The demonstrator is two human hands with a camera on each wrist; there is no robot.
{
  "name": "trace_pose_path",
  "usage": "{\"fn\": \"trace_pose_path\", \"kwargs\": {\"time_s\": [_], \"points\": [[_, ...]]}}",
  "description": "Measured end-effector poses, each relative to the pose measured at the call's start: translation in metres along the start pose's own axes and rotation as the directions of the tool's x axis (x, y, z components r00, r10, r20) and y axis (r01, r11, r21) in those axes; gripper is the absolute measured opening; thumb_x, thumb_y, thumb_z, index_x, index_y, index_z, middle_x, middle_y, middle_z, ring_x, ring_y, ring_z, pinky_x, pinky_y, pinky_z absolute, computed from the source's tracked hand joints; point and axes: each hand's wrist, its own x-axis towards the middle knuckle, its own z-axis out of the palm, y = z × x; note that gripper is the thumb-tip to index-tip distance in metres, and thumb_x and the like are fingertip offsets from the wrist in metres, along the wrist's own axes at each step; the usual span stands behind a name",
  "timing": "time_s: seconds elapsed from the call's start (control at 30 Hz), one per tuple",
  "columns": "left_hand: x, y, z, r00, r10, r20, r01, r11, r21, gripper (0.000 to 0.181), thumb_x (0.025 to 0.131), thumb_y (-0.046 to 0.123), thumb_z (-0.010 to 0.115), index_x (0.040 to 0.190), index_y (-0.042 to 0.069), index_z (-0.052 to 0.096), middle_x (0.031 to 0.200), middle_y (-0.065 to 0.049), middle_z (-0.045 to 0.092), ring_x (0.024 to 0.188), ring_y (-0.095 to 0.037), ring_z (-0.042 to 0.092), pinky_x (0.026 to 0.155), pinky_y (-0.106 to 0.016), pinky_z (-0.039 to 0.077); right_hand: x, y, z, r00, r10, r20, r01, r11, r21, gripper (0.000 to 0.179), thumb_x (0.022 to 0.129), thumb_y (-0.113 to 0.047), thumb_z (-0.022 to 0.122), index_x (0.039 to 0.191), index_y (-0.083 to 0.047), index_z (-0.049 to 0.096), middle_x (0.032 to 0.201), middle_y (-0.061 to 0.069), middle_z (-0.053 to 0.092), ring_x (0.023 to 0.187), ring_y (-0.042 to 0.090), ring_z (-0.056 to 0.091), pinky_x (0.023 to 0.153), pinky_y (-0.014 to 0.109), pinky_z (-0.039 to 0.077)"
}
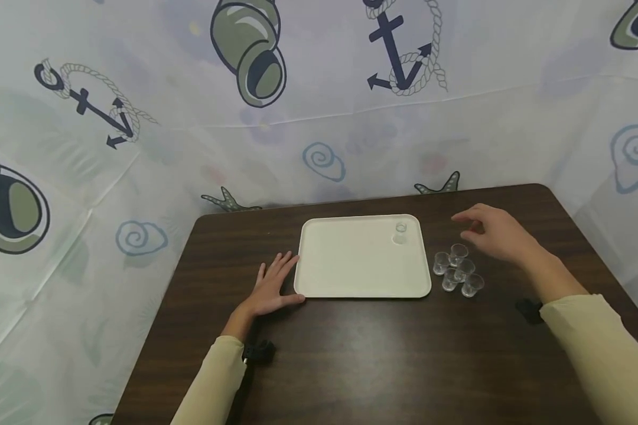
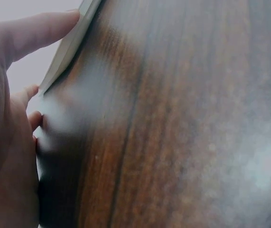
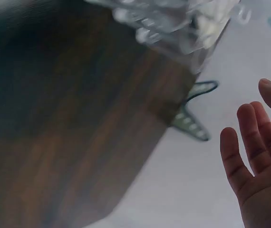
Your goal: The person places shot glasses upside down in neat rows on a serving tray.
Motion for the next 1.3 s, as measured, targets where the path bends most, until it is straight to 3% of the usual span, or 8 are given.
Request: {"fn": "trace_pose_path", "kwargs": {"time_s": [0.13,0.33,0.47,0.63,0.83,0.9,1.13,1.3], "points": [[0.000,0.001,-0.001,1.000,0.002,-0.010,-0.002,1.000,-0.015,0.101,0.079,0.073,0.061,0.158,0.024,0.022,0.163,-0.011,0.016,0.149,-0.033,0.005,0.111,-0.064,-0.005,-0.015,0.025,0.007,0.996,0.086,-0.001,-0.085,0.994,0.075,0.037,0.093,-0.010,0.068,0.128,-0.001,0.061,0.121,0.022,0.059,0.096,0.038,0.062,0.067,0.044,0.052],[0.001,0.002,-0.001,1.000,0.001,-0.003,-0.001,1.000,0.004,0.100,0.081,0.072,0.060,0.159,0.023,0.021,0.163,-0.010,0.015,0.150,-0.032,0.004,0.111,-0.064,-0.004,-0.025,0.051,0.028,0.980,0.163,0.112,-0.179,0.972,0.155,0.045,0.093,-0.018,0.069,0.132,0.001,0.057,0.126,0.028,0.058,0.102,0.040,0.061,0.072,0.044,0.052],[0.002,0.005,-0.004,1.000,-0.006,0.000,0.006,1.000,0.010,0.100,0.081,0.069,0.062,0.159,0.022,0.021,0.163,-0.009,0.015,0.150,-0.032,0.006,0.111,-0.064,-0.003,-0.024,0.056,0.039,0.974,0.136,0.181,-0.170,0.967,0.191,0.049,0.091,-0.016,0.072,0.133,0.003,0.057,0.125,0.029,0.059,0.103,0.039,0.063,0.075,0.040,0.052],[0.006,0.003,-0.002,1.000,0.001,-0.002,-0.001,1.000,0.013,0.101,0.080,0.073,0.060,0.159,0.024,0.020,0.163,-0.010,0.015,0.149,-0.033,0.006,0.112,-0.064,-0.003,-0.020,0.055,0.046,0.975,0.112,0.192,-0.151,0.967,0.206,0.048,0.089,-0.013,0.073,0.132,0.001,0.059,0.125,0.027,0.061,0.105,0.037,0.063,0.075,0.030,0.051],[0.009,-0.003,0.004,1.000,0.013,-0.002,-0.013,1.000,-0.002,0.101,0.079,0.076,0.058,0.159,0.027,0.019,0.163,-0.009,0.015,0.150,-0.032,0.004,0.111,-0.063,-0.005,-0.018,0.056,0.049,0.974,0.092,0.209,-0.142,0.961,0.236,0.046,0.089,-0.011,0.072,0.132,0.000,0.060,0.126,0.027,0.060,0.111,0.042,0.059,0.086,0.052,0.049],[0.009,-0.003,0.004,1.000,0.011,0.000,-0.011,1.000,-0.014,0.101,0.079,0.076,0.059,0.159,0.028,0.019,0.163,-0.008,0.014,0.150,-0.031,0.004,0.111,-0.062,-0.006,-0.017,0.056,0.050,0.972,0.088,0.220,-0.142,0.959,0.244,0.046,0.089,-0.011,0.073,0.132,0.000,0.060,0.125,0.027,0.060,0.112,0.043,0.058,0.088,0.055,0.048],[0.005,-0.003,0.003,1.000,-0.017,0.018,0.017,1.000,-0.008,0.103,0.078,0.078,0.057,0.159,0.029,0.017,0.164,-0.006,0.012,0.150,-0.028,0.001,0.112,-0.061,-0.008,-0.015,0.059,0.051,0.974,0.069,0.218,-0.128,0.955,0.268,0.049,0.088,-0.017,0.074,0.133,-0.004,0.060,0.124,0.019,0.064,0.115,0.036,0.057,0.086,0.034,0.049],[0.003,-0.002,0.002,0.999,-0.030,0.020,0.030,0.999,-0.013,0.101,0.079,0.076,0.057,0.159,0.030,0.017,0.164,-0.005,0.011,0.150,-0.025,-0.001,0.112,-0.060,-0.009,-0.012,0.058,0.052,0.974,0.059,0.219,-0.124,0.946,0.300,0.046,0.089,-0.022,0.074,0.130,-0.005,0.063,0.125,0.018,0.064,0.109,0.027,0.060,0.083,0.027,0.048]]}}
